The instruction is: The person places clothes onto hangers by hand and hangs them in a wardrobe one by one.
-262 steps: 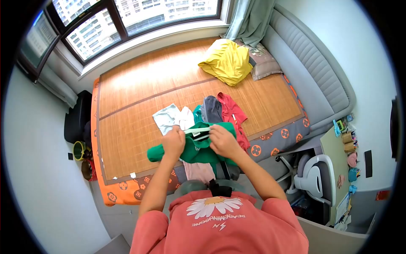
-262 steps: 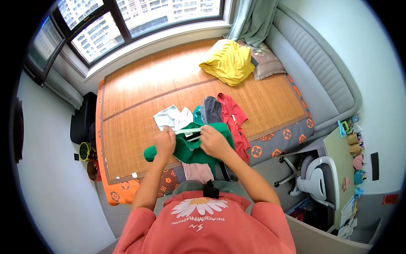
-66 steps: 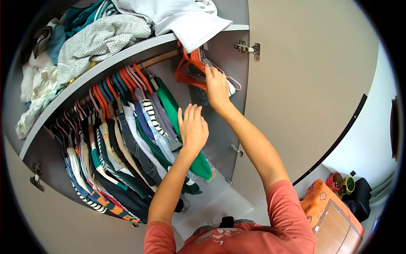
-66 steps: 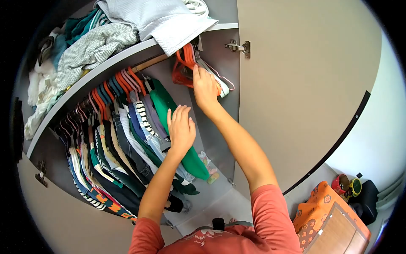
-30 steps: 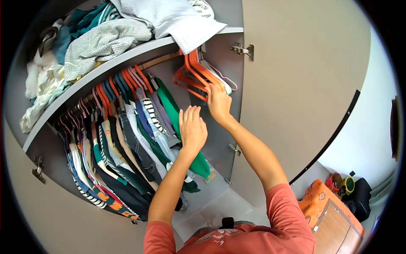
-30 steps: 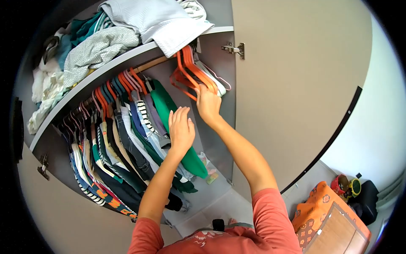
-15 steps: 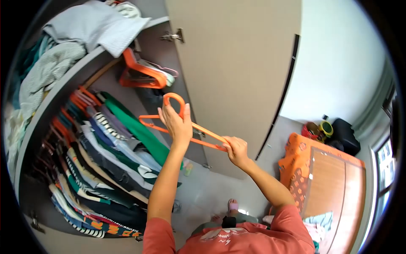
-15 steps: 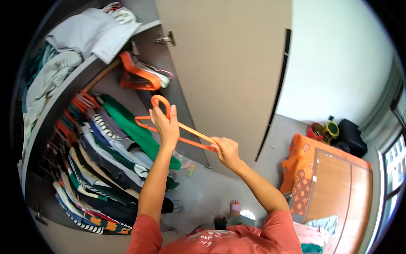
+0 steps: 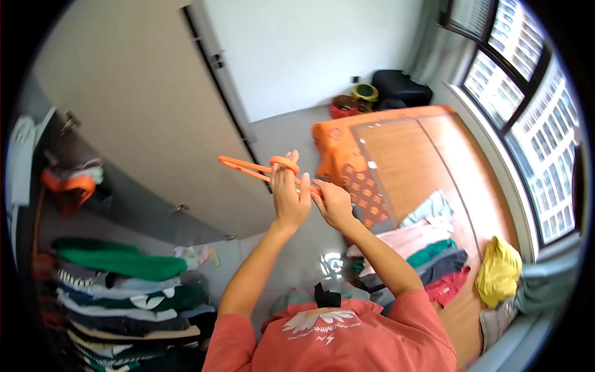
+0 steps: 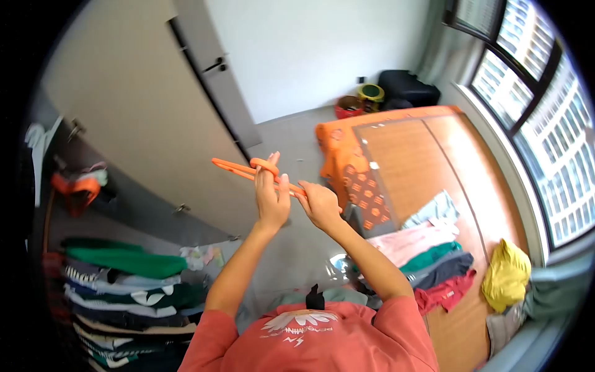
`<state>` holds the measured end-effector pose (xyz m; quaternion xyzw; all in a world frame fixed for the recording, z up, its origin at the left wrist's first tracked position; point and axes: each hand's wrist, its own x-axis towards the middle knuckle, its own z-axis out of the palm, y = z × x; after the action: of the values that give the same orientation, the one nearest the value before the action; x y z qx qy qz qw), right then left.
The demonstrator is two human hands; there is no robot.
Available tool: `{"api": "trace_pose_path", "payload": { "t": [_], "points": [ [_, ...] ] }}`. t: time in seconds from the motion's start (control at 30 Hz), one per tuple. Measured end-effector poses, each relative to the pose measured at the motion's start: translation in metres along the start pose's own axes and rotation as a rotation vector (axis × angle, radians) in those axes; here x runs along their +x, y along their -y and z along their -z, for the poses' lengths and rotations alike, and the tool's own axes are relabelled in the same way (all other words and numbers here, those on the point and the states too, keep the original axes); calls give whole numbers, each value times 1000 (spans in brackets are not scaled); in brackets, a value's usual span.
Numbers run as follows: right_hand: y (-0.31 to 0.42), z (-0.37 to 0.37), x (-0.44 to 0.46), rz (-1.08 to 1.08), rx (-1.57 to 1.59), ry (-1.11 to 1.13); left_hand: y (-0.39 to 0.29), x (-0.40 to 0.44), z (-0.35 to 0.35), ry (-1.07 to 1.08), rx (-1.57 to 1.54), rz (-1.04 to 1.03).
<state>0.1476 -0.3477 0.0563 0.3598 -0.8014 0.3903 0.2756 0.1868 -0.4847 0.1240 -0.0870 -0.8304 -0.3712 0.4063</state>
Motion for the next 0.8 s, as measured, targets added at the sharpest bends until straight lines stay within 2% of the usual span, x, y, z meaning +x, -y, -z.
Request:
{"api": "trace_pose_path", "payload": {
  "t": [0.17,0.27,0.37,0.5,0.6,0.7,0.73,0.8],
  "points": [
    [-54,79,-36,-278,-68,-18,-67,-35,-107,293,-89,-97],
    [-101,108,-85,-452,-66,-11,-100,-56,-155,379,-161,-142],
    [-116,154,-122,-491,-70,-76,-122,-80,-205,489,-250,-190],
    [-137,196,-192,-765,-108,-22,-151,-105,-253,675,-344,-277],
    [-137,225,-226,-969,34,-343,-166,-131,-290,757,-444,-333],
    [-142,254,-264,-1281,-150,-368,-174,-152,-324,847,-524,-360],
    [-141,261,-273,-1277,-178,-490,-170,-162,-337,904,-524,-347],
    [-143,273,-298,-1376,-254,-554,-162,-180,-364,998,-504,-331]
  ]
}}
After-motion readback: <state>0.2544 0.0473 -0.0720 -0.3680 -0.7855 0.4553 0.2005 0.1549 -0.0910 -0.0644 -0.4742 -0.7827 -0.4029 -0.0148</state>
